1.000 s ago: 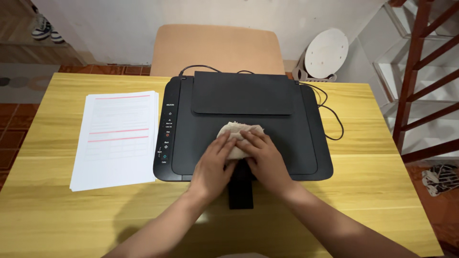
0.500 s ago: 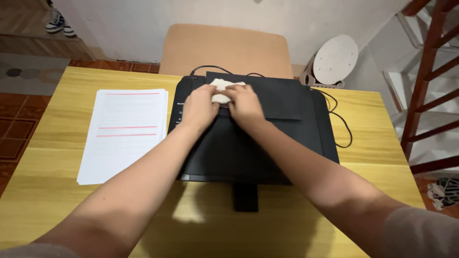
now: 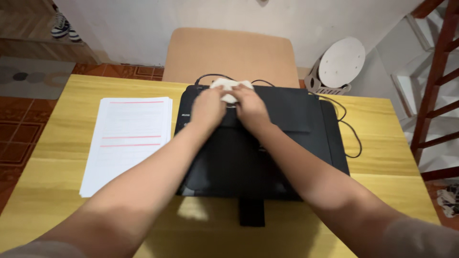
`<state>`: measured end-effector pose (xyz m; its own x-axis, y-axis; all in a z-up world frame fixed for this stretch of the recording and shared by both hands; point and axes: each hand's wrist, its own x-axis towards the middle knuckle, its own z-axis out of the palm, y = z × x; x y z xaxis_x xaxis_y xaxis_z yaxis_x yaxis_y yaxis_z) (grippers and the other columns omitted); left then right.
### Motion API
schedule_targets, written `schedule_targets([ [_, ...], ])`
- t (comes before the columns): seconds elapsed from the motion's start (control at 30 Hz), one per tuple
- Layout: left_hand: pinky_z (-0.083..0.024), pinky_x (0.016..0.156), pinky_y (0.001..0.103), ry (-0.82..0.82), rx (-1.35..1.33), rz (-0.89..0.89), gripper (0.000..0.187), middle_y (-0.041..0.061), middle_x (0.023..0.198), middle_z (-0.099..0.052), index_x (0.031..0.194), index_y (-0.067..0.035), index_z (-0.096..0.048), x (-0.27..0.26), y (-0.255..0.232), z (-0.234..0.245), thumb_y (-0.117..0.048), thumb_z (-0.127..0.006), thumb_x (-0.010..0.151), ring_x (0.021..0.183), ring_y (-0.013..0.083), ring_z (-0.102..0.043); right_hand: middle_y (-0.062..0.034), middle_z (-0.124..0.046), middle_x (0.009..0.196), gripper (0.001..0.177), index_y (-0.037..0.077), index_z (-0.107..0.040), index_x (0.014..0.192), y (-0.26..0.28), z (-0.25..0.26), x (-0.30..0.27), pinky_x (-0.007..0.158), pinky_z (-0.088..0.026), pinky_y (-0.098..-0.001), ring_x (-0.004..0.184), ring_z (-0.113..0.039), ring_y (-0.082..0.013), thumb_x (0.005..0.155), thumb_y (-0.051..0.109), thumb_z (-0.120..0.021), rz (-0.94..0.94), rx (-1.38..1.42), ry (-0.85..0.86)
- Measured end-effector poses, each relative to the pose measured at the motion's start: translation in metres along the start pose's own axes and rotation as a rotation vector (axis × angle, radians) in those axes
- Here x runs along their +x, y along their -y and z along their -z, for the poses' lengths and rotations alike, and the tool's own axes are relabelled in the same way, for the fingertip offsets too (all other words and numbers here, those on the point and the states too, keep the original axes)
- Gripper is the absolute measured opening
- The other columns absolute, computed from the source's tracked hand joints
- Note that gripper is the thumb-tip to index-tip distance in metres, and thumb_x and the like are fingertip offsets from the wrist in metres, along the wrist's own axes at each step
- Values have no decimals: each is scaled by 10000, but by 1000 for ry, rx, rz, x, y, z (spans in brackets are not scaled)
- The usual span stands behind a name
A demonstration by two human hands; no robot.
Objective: The person wipes the interior glass and white backing of an open printer with a white cloth, then closes the lid and wipes the exterior top surface. The printer remains on a wooden table throughout.
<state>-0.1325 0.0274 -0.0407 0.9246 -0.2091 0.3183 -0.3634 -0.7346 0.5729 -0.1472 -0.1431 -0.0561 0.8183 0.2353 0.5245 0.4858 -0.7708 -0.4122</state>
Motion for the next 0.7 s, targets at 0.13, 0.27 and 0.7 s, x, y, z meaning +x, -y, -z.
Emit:
schedule_targets([
  [0.13,-507,984,468,31,-43,-107,340,115,1329,-658,1155,-129,-752,17,-36,-51,-78,-547,889,1185,340,-623,-155,-678,1328,452,90,-712,1228,-30,36,-20,1114,-451,-442,1335,-566,-353,821,-59,-585,-92,-68,-44],
  [0.27,-518,989,455,-7,-77,-171,295,103,1267,-690,1130,-83,-730,22,-43,-64,-74,-543,903,1196,324,-629,-166,-668,1320,462,76,-706,1230,-40,45,-25,1099,-439,-452,1326,-546,-385,792,-41,-616,-112,-65,-50],
  [0.7,-525,956,481,-132,56,-89,279,152,1157,-708,1098,-44,-715,-2,36,20,-15,-567,862,1121,362,-639,-170,-656,1357,436,114,-704,1242,18,-36,35,1118,-411,-482,1334,-528,-410,842,-28,-605,56,72,32],
])
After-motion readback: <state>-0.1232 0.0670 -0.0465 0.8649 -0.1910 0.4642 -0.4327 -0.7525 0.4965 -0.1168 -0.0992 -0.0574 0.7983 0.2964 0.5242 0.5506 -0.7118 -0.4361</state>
